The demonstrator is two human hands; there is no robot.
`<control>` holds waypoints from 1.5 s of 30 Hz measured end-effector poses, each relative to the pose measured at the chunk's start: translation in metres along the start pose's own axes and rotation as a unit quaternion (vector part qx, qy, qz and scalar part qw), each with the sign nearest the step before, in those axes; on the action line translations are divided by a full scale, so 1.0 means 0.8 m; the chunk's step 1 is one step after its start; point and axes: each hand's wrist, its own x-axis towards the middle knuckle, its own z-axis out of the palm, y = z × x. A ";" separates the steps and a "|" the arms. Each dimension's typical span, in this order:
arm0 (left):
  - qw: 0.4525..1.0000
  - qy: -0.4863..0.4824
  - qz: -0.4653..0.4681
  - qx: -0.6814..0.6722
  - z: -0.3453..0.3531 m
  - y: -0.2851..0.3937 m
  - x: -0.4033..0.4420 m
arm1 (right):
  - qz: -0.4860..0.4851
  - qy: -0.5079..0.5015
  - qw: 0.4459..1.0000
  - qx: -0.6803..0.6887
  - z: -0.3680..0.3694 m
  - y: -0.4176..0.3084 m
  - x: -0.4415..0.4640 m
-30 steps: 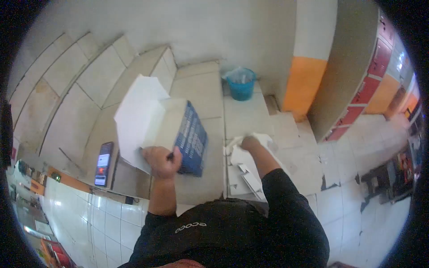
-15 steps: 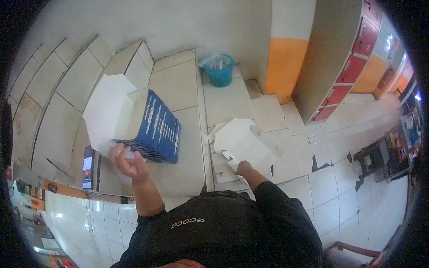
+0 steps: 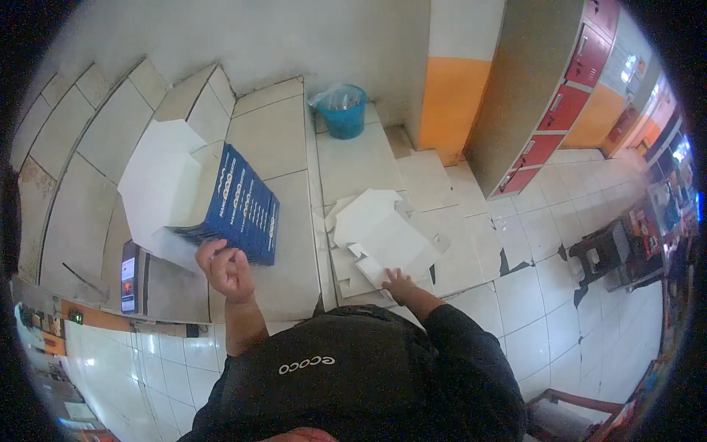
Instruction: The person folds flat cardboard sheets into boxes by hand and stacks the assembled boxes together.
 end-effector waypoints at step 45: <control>0.330 -0.540 -0.520 -0.573 0.174 0.134 -0.083 | -0.145 0.507 0.836 0.150 -0.292 -0.023 -0.223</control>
